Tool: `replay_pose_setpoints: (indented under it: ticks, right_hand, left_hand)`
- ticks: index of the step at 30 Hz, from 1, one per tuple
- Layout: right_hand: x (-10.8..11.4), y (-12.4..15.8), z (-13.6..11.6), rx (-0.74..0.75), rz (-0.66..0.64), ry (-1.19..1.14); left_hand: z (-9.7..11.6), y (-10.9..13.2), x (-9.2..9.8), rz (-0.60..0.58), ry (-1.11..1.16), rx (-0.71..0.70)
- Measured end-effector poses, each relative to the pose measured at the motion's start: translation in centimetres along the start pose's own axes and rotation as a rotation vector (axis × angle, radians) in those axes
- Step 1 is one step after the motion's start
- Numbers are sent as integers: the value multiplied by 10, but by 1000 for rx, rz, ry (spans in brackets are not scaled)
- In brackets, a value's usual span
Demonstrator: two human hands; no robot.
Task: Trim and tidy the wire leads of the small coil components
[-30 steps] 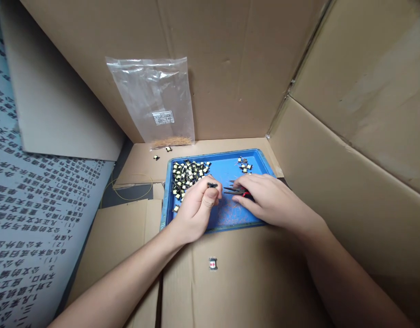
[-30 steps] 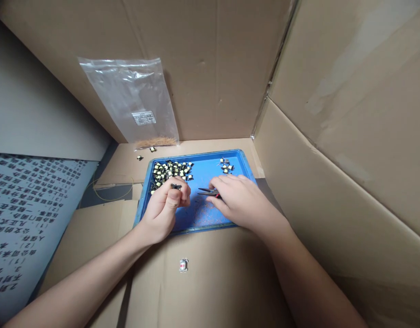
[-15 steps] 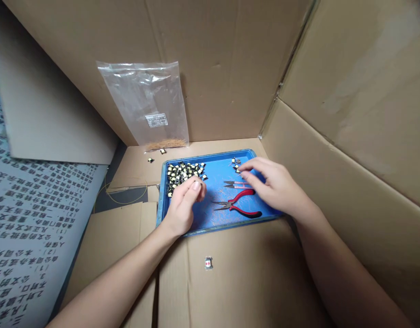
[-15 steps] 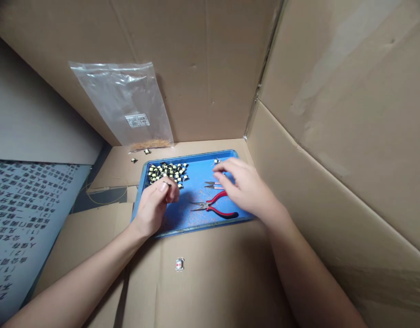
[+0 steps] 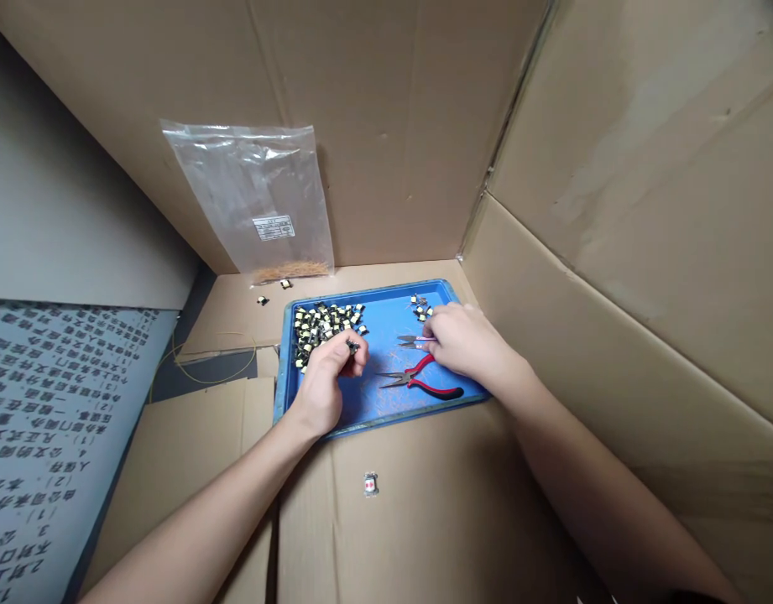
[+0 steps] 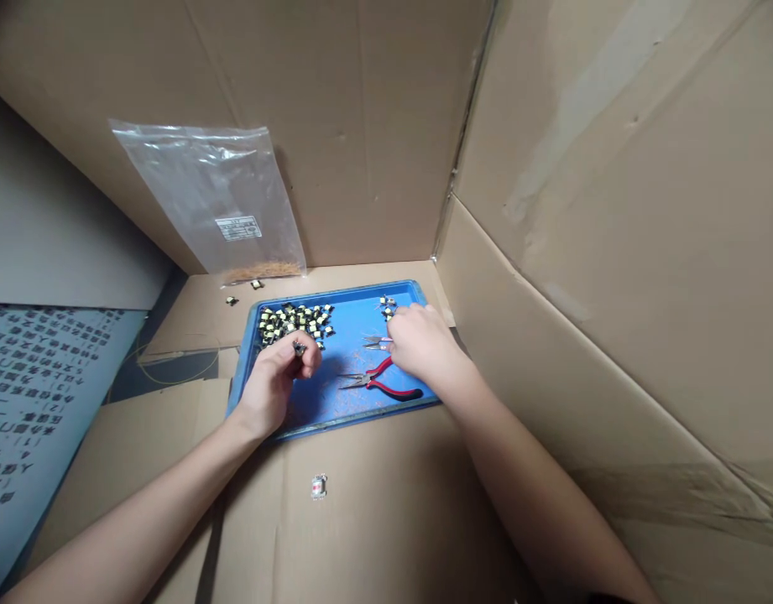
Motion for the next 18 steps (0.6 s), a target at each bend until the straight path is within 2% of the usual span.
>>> replay_pose_setpoints:
  ticks: [7,9,12,14,18]
  right_hand:
    - [1,11,10,62,39,-19]
    - [4,18,5,86,113,-16]
    - [10,26,-4,97,174,-139]
    - [13,29,-11,139,243,-300]
    - [10,31,-23,346,326,-525]
  left_hand:
    - [7,0,-3,-2,-42,-24]
    - [9,-1,-6,-2,10,-5]
    - [11,-2,-9,-74,213,72]
    - [12,-2,-10,-100,312,134]
    - [15,1,-11,-176,340,169]
Point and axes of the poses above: each hand's wrist, its own y-axis away from the middle knuckle, its own x-axis out of the back of the hand, z = x × y, the point moved 1 cm from there along -y, towards the middle knuckle, and after that the axes turned 11 degrees about x, right-handed, at the moved point
